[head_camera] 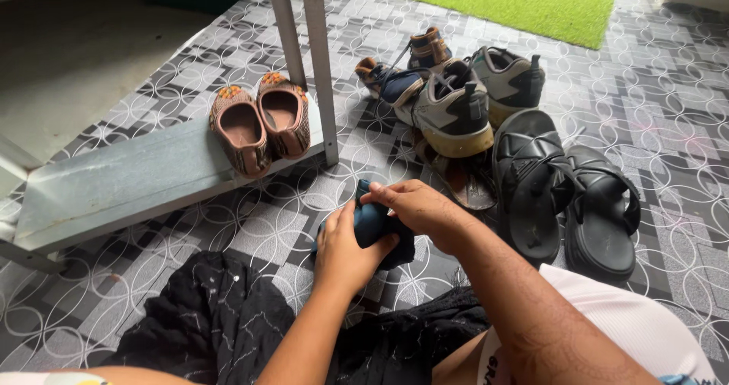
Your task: The person sits on the floor and wipes several pairs of shoes with a blue cloth. They clean a pair of patterned flats, a pair of black sandals, and a pair of black slides, placing the cleaned items onto a metal shoe rack. The person also wipes the surface of the shoe rack shelf.
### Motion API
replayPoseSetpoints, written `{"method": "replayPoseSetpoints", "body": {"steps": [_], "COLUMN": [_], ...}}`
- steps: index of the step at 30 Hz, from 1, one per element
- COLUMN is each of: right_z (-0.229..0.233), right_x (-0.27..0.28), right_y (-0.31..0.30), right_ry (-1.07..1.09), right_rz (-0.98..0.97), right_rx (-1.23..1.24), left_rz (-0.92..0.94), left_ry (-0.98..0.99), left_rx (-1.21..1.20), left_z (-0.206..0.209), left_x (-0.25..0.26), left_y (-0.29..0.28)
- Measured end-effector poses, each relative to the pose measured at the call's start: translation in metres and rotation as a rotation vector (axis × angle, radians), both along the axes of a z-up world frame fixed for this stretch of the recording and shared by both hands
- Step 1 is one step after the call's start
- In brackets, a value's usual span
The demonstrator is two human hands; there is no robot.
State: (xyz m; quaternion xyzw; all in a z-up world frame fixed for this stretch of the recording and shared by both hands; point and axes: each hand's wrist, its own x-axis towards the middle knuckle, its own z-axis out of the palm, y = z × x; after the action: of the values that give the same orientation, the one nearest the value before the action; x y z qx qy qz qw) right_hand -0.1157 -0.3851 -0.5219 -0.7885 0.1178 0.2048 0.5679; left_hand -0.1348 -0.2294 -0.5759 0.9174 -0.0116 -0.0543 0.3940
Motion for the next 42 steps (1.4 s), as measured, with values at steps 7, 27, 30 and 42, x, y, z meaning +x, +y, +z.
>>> {"method": "replayPoseSetpoints", "body": {"steps": [7, 27, 30, 42], "right_z": [-0.003, 0.01, 0.014, 0.011], "right_x": [0.002, -0.012, -0.013, -0.009], "right_y": [-0.002, 0.014, 0.015, 0.014], "right_ry": [-0.008, -0.21, -0.229, -0.469], "right_rz": [0.064, 0.453, 0.363, 0.473], "right_rx": [0.032, -0.356, -0.23, -0.303], "left_rz": [0.086, -0.038, -0.042, 0.174], "left_ry": [0.147, -0.151, -0.043, 0.061], "left_rx": [0.003, -0.151, 0.022, -0.223], "left_z": [0.026, -0.017, -0.017, 0.006], "left_x": [-0.013, -0.02, -0.024, -0.015], "left_y": [0.013, 0.028, 0.032, 0.028]}}
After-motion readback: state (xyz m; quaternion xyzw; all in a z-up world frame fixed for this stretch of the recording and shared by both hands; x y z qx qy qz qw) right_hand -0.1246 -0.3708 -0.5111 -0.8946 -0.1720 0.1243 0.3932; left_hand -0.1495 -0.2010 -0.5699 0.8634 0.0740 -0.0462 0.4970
